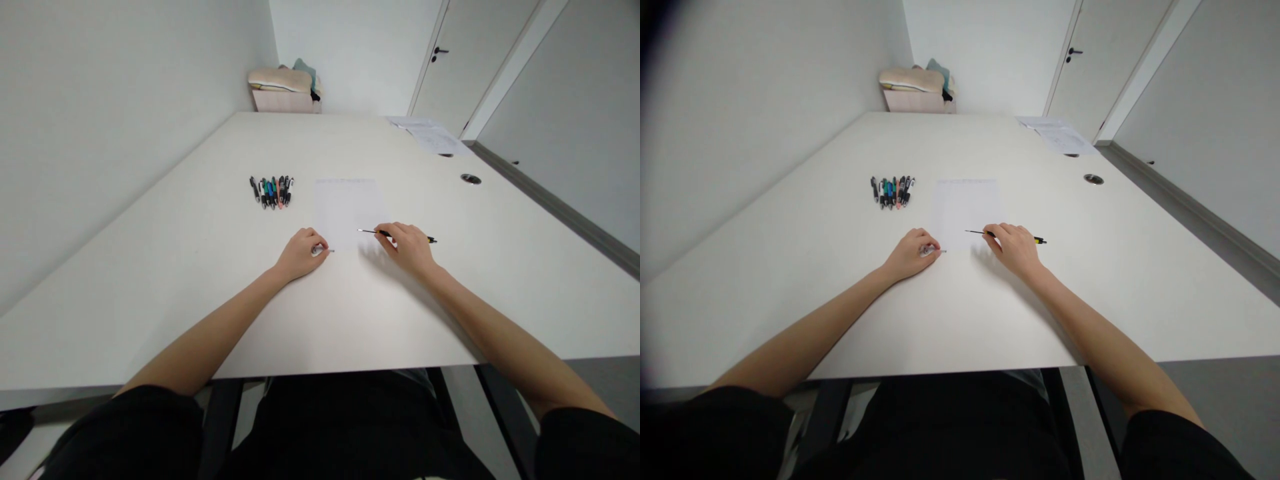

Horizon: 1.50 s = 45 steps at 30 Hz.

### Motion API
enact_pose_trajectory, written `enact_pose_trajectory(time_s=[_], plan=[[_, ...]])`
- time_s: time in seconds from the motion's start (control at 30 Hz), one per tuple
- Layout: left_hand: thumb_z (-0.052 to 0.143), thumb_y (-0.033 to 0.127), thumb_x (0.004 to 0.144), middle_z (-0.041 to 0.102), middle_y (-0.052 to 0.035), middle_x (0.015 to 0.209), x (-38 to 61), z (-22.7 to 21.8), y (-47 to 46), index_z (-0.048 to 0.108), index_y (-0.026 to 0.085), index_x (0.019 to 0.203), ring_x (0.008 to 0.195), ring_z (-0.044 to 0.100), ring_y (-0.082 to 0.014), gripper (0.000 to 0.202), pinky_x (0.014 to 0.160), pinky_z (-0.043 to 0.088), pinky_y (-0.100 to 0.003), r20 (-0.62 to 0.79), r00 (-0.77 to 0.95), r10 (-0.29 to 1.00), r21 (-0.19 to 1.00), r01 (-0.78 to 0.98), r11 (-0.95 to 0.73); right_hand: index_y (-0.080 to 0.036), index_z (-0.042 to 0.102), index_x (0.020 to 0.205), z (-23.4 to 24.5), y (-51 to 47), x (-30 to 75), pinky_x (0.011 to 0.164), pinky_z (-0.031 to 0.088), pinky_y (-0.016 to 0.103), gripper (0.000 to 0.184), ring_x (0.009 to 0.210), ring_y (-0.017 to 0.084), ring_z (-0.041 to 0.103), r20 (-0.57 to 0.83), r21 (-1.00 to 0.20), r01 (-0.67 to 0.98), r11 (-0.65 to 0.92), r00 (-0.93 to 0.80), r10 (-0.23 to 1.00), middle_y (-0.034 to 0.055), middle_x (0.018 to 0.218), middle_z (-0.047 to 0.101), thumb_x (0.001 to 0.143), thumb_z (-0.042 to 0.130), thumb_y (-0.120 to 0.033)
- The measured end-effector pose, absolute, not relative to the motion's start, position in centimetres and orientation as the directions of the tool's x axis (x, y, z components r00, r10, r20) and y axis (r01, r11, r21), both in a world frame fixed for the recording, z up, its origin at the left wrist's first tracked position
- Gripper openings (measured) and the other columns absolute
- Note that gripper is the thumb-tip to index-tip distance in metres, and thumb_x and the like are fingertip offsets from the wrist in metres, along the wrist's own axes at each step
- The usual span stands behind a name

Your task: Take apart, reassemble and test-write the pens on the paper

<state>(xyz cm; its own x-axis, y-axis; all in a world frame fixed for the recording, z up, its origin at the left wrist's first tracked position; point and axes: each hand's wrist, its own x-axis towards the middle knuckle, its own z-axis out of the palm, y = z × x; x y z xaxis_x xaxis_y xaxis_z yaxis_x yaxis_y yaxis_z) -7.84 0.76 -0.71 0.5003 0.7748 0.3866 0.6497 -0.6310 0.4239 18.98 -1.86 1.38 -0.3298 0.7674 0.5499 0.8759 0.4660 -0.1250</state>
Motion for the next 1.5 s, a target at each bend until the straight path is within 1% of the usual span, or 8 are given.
enact_pose_trajectory(time_s=[0.23,0.47,0.63,0.8,0.93,1.07,1.27,1.5], plan=[[0.056,0.025,0.080,0.058,-0.0054,0.082,-7.7,-0.7,0.4,0.064,0.017,0.078,0.082,0.052,-0.0192,0.012,0.078,0.044,-0.035,0.476,0.458,0.751,0.386,0.659,-0.646,-0.019,0.063,0.097,1.1,-1.7,19.0,0.069,0.041,0.029,0.025,0.068,0.015,0.060,0.568,-0.155,0.828,0.538,-0.371,0.735,0.0057,0.084,0.069,0.092,0.044,-0.035],[0.056,0.025,0.083,0.058,-0.0053,0.084,-6.6,0.3,-1.1,0.063,0.017,0.088,0.084,0.051,-0.0187,0.011,0.079,0.044,-0.034,0.586,0.422,0.692,0.350,0.638,-0.686,-0.019,0.062,0.103,1.4,-2.1,18.5,0.073,0.045,0.030,0.023,0.076,0.017,0.062,0.536,-0.147,0.776,0.613,-0.458,0.709,0.0071,0.088,0.070,0.092,0.046,-0.032],[0.057,0.026,0.084,0.058,-0.0057,0.088,-5.6,1.1,-2.0,0.061,0.018,0.096,0.086,0.051,-0.0191,0.016,0.081,0.044,-0.035,0.624,0.425,0.656,0.326,0.621,-0.713,-0.016,0.061,0.108,1.5,-2.4,18.1,0.074,0.046,0.031,0.025,0.080,0.018,0.063,0.534,-0.095,0.739,0.667,-0.528,0.661,0.0088,0.090,0.069,0.092,0.044,-0.026],[0.058,0.027,0.083,0.058,-0.0060,0.089,-5.2,1.2,-2.5,0.061,0.019,0.099,0.086,0.051,-0.0191,0.018,0.079,0.045,-0.034,0.615,0.452,0.646,0.310,0.615,-0.725,-0.016,0.060,0.112,1.7,-2.8,17.4,0.072,0.047,0.033,0.029,0.078,0.019,0.063,0.498,-0.054,0.683,0.728,-0.613,0.613,0.0111,0.092,0.069,0.090,0.042,-0.018],[0.058,0.029,0.083,0.058,-0.0059,0.088,-5.2,1.0,-2.4,0.063,0.019,0.095,0.086,0.051,-0.0189,0.016,0.079,0.045,-0.034,0.627,0.456,0.631,0.290,0.615,-0.733,-0.015,0.060,0.113,1.7,-3.0,17.0,0.072,0.048,0.033,0.030,0.077,0.018,0.063,0.509,-0.026,0.680,0.733,-0.622,0.595,0.0111,0.092,0.070,0.090,0.041,-0.018],[0.057,0.030,0.084,0.059,-0.0059,0.087,-5.2,0.9,-2.4,0.063,0.019,0.091,0.084,0.051,-0.0186,0.014,0.078,0.044,-0.033,0.629,0.467,0.622,0.263,0.625,-0.735,-0.011,0.059,0.112,1.5,-3.1,16.8,0.071,0.048,0.032,0.029,0.076,0.019,0.064,0.522,0.001,0.673,0.740,-0.631,0.574,0.0114,0.087,0.070,0.089,0.043,-0.018],[0.055,0.030,0.085,0.059,-0.0066,0.087,-5.0,0.8,-2.4,0.065,0.019,0.092,0.083,0.051,-0.0192,0.016,0.077,0.044,-0.035,0.611,0.484,0.627,0.249,0.634,-0.732,-0.015,0.061,0.105,1.4,-3.1,16.7,0.071,0.048,0.033,0.024,0.075,0.018,0.064,0.499,-0.030,0.684,0.729,-0.621,0.604,0.0093,0.089,0.071,0.088,0.045,-0.016],[0.050,0.025,0.089,0.062,-0.0061,0.083,-4.9,1.0,-2.3,0.066,0.019,0.086,0.081,0.051,-0.0184,0.018,0.073,0.044,-0.031,0.612,0.520,0.596,0.181,0.642,-0.745,-0.015,0.063,0.105,1.5,-3.1,16.6,0.071,0.048,0.033,0.024,0.076,0.018,0.065,0.495,-0.033,0.683,0.729,-0.623,0.606,0.0093,0.091,0.072,0.089,0.044,-0.017]])
